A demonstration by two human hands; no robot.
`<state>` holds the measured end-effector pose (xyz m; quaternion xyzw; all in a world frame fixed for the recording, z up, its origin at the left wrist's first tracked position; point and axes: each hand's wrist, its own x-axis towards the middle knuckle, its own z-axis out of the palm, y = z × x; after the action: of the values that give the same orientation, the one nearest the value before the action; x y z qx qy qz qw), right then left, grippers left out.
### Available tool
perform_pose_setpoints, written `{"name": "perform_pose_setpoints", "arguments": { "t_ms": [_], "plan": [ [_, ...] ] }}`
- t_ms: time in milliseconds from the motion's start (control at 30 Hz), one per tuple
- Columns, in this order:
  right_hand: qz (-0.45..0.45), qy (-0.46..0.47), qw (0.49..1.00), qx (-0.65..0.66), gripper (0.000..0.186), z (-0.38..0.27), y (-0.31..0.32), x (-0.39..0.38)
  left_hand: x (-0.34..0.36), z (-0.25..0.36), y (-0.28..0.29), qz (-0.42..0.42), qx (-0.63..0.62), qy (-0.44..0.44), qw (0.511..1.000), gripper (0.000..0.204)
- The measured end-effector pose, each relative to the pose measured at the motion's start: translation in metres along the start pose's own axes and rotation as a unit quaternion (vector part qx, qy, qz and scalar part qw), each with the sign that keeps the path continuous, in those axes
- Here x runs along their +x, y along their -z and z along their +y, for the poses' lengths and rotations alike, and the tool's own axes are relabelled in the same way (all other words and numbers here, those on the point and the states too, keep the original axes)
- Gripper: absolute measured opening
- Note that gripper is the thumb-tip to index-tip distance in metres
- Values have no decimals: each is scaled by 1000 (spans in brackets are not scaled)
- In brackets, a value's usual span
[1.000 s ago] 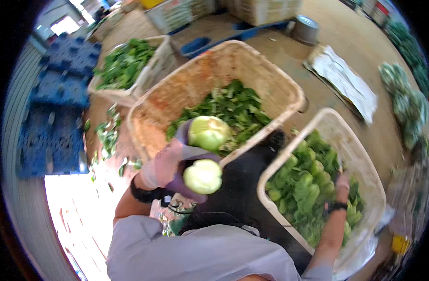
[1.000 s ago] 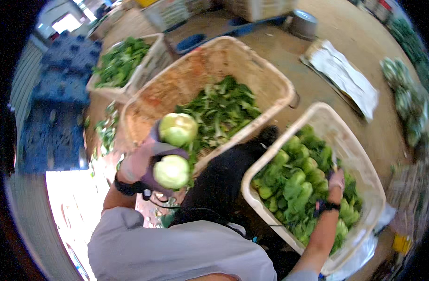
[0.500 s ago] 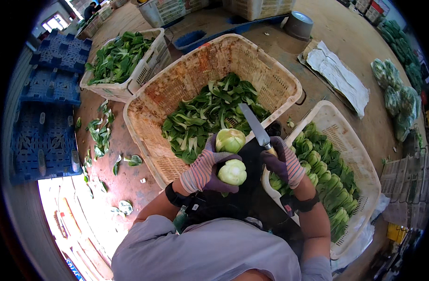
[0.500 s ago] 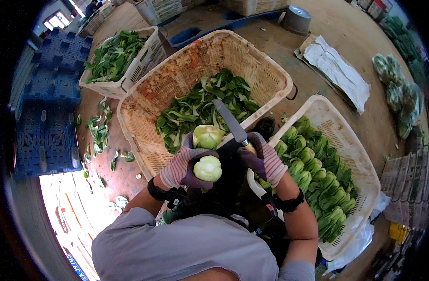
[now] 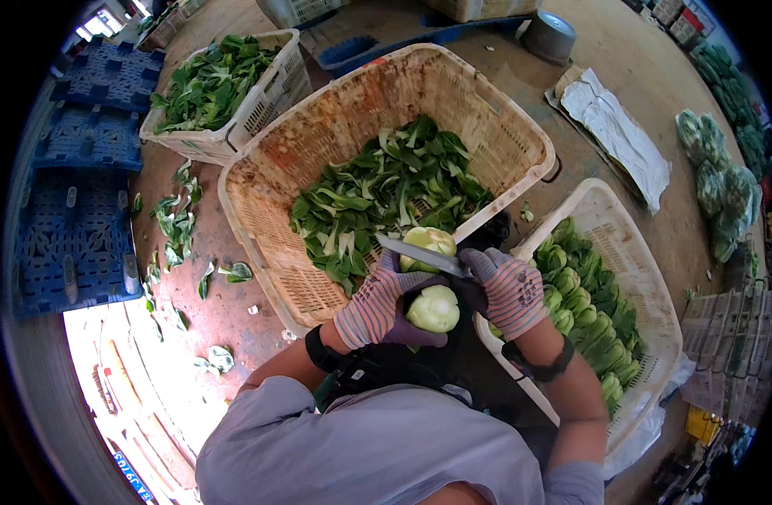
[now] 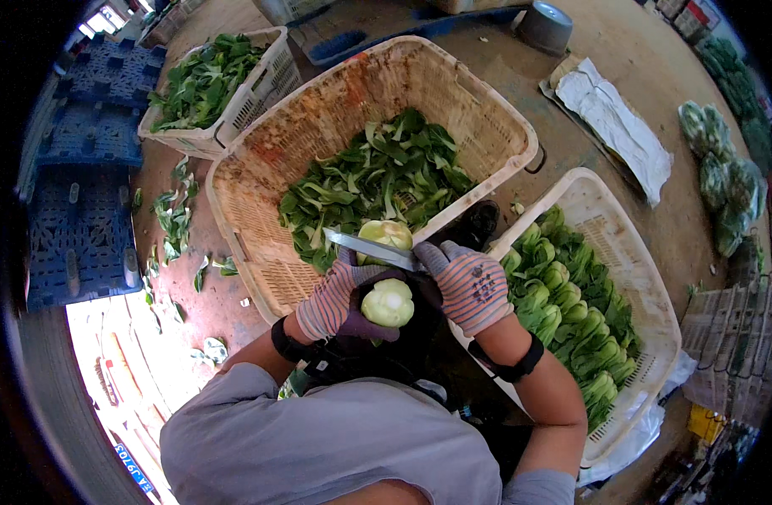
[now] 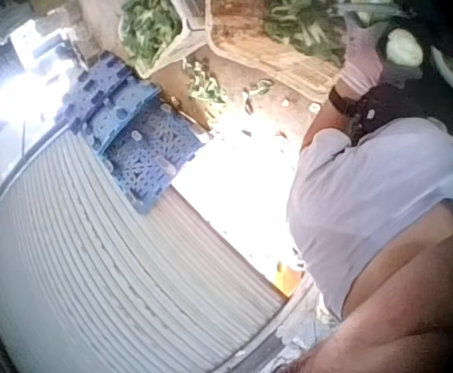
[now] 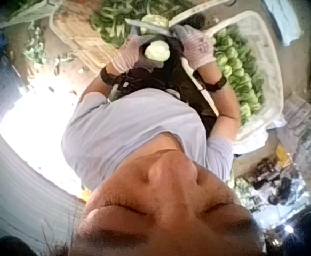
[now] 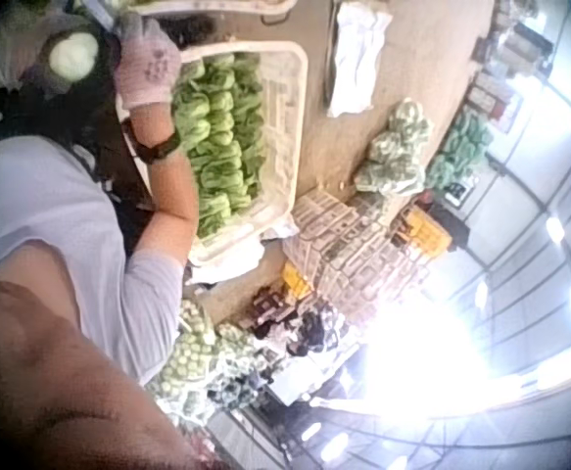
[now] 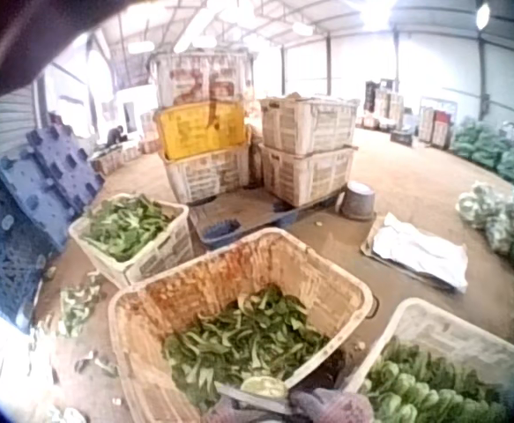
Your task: The person trims the stalks of bok choy with a knife, places the trimmed pieces into a basket, and then weighs portions of the bok choy on a digital scale before bagging them.
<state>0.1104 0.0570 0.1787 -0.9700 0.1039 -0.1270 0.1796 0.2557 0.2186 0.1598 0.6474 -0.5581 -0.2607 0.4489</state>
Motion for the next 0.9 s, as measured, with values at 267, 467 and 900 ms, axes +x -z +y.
{"name": "perform_pose_setpoints", "arguments": {
  "t_ms": [267, 467, 900],
  "plan": [
    [-70, 25, 997, -1, 29, 25, -3, 18, -5, -9, -7, 1, 44, -6, 999, 74],
    [-132, 59, 989, 17, 28, 46, -13, 32, -10, -25, -15, 57, -6, -35, 998, 74],
    [-123, -172, 757, 619, 50, 11, -17, 85, -13, -10, 41, 69, 100, -54, 991, 78]
  ]
}}
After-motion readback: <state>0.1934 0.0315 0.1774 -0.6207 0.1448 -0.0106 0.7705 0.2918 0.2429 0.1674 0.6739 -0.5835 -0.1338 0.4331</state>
